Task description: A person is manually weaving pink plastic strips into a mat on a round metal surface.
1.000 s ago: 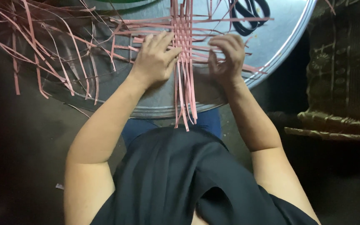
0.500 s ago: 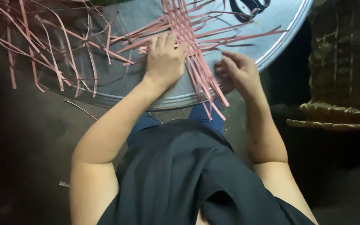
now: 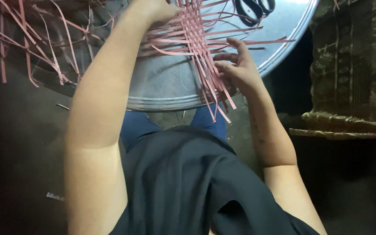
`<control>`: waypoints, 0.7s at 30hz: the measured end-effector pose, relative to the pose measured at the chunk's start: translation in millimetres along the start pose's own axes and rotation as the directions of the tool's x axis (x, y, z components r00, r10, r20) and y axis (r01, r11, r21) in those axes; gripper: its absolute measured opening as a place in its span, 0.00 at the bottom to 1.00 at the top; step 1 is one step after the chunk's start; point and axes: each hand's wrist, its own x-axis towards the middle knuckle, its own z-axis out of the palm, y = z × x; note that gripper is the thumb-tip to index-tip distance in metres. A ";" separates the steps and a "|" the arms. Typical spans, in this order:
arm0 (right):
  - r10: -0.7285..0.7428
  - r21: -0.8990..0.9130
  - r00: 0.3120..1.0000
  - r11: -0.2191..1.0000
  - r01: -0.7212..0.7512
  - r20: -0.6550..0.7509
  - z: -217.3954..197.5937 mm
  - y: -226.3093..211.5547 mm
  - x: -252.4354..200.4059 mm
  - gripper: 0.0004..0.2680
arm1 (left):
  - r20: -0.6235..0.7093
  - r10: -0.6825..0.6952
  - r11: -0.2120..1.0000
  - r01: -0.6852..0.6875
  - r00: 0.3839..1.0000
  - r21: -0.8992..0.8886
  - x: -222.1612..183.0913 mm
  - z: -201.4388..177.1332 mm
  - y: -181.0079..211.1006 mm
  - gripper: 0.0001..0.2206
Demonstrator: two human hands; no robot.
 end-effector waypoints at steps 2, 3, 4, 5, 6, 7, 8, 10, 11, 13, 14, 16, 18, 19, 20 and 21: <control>-0.002 0.019 1.000 1.000 0.002 0.010 -0.1 2.4 2.7 0.27 | 0.123 -0.086 0.995 0.092 0.989 -0.040 -1.5 1.3 -0.9 0.20; -0.037 0.010 0.999 0.999 0.037 0.012 -1.7 5.5 4.6 0.28 | 0.142 -0.072 0.995 0.081 0.987 -0.056 -5.5 0.1 1.5 0.15; -0.074 0.000 0.997 0.997 0.074 0.015 -3.6 8.1 7.2 0.29 | 0.159 -0.056 0.995 0.068 0.986 -0.071 -8.9 -2.0 4.1 0.11; -0.077 -0.002 0.997 0.997 0.077 0.014 -6.4 9.7 9.0 0.29 | 0.156 -0.055 0.995 0.067 0.986 -0.071 -6.9 1.4 3.2 0.11; -0.090 -0.029 0.996 0.996 0.090 -0.002 -8.3 11.9 10.9 0.28 | 0.133 -0.003 0.984 0.027 0.991 -0.178 -5.9 5.1 1.2 0.11; -0.103 -0.056 0.994 0.993 0.102 -0.019 -10.1 14.2 12.9 0.27 | 0.104 0.046 0.959 -0.015 0.994 -0.281 -4.8 8.8 -0.9 0.17; -0.103 -0.053 0.995 0.993 0.102 -0.016 -13.6 12.7 12.4 0.27 | 0.104 0.042 0.960 -0.011 0.994 -0.279 -13.8 2.7 5.0 0.17; -0.291 -0.018 0.956 0.956 0.292 0.033 -21.0 9.9 11.9 0.22 | -0.001 0.119 0.842 -0.102 0.993 -0.529 -31.0 -9.2 17.1 0.04; -0.292 -0.016 0.956 0.956 0.292 0.034 -21.9 -0.4 6.5 0.22 | -0.001 0.116 0.844 -0.099 0.993 -0.528 -34.9 -8.2 17.3 0.04; -0.326 -0.077 0.945 0.942 0.326 0.016 -25.2 -21.7 -4.8 0.22 | -0.296 0.320 0.762 -0.430 0.900 -0.483 -41.7 -5.4 19.1 0.04; -0.325 -0.078 0.946 0.942 0.325 0.016 -28.4 -26.8 -7.6 0.22 | -0.295 0.321 0.761 -0.430 0.900 -0.485 -64.6 -22.9 35.7 0.04; -0.385 -0.234 0.913 0.908 0.348 -0.138 -35.1 -37.6 -13.2 0.21 | -0.248 0.240 0.654 -0.346 0.938 -0.673 -110.3 -58.6 69.1 0.03; -0.400 -0.353 0.913 0.869 0.348 -0.084 -36.3 -66.0 -32.7 0.20 | -0.323 0.297 0.547 -0.437 0.899 -0.714 -125.7 -56.6 75.9 0.04; -0.406 -0.464 0.913 0.815 0.348 -0.028 -36.7 -80.1 -42.2 0.19 | -0.399 0.343 0.430 -0.520 0.851 -0.738 -133.4 -55.7 79.1 0.06; -0.406 -0.463 0.913 0.815 0.349 -0.028 -42.7 -84.0 -42.5 0.19 | -0.399 0.342 0.431 -0.519 0.851 -0.738 -142.2 -55.4 82.6 0.06; -0.468 -0.596 0.882 0.694 0.404 0.054 -48.9 -87.7 -42.7 0.21 | -0.311 0.316 0.368 -0.418 0.896 -0.830 -150.9 -54.7 86.2 0.04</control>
